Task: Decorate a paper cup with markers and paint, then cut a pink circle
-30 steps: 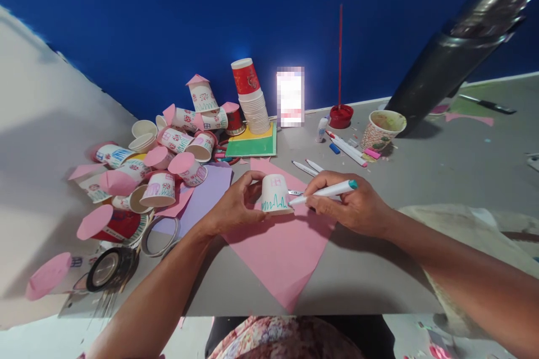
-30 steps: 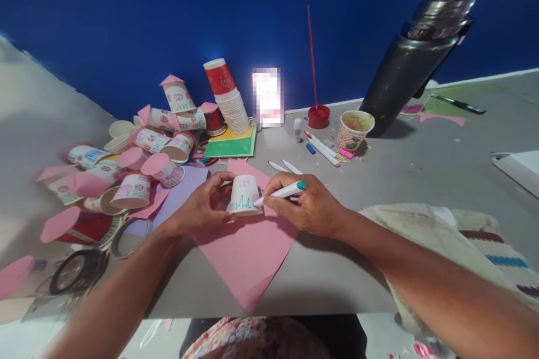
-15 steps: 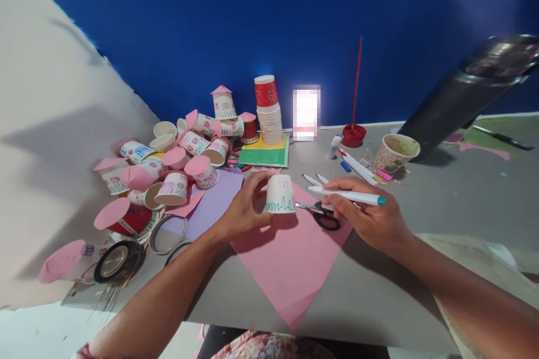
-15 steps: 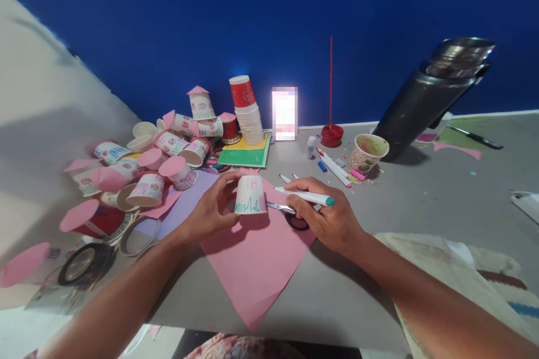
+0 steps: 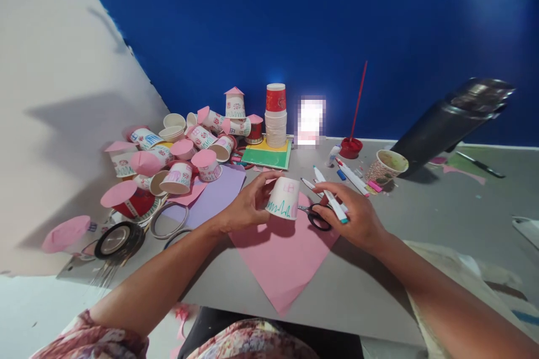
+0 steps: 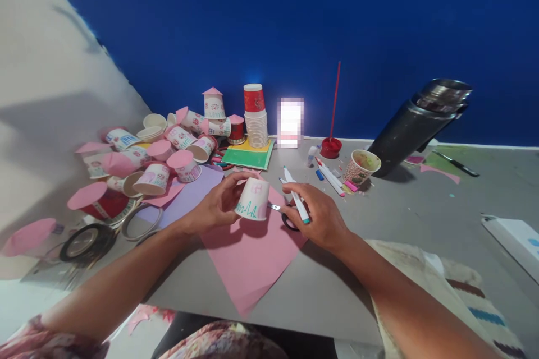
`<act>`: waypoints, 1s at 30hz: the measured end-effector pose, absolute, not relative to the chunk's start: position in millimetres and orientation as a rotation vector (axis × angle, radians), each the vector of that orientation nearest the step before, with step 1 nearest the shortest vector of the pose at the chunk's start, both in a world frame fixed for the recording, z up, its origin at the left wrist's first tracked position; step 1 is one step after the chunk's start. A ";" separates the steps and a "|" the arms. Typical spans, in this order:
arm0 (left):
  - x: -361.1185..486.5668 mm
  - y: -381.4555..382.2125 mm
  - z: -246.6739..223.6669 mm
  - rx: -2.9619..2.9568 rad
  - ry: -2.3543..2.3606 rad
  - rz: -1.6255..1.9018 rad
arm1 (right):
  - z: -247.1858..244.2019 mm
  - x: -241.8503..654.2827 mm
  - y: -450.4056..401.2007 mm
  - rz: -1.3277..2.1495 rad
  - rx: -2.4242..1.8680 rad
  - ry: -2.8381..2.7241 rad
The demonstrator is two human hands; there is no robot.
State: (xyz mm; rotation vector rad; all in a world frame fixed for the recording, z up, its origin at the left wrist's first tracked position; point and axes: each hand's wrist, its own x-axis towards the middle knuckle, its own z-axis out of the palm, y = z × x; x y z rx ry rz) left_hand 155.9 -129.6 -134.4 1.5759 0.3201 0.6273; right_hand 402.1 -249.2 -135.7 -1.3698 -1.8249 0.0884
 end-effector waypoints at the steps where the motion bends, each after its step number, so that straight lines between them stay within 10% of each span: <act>1: 155.8 -130.4 -133.9 1.579 0.326 0.631 | -137.5 402.5 -248.3 0.087 -1.368 -1.831; 30: 155.1 -137.9 -137.3 1.881 0.407 0.480 | -138.0 399.9 -251.2 0.163 -1.321 -1.885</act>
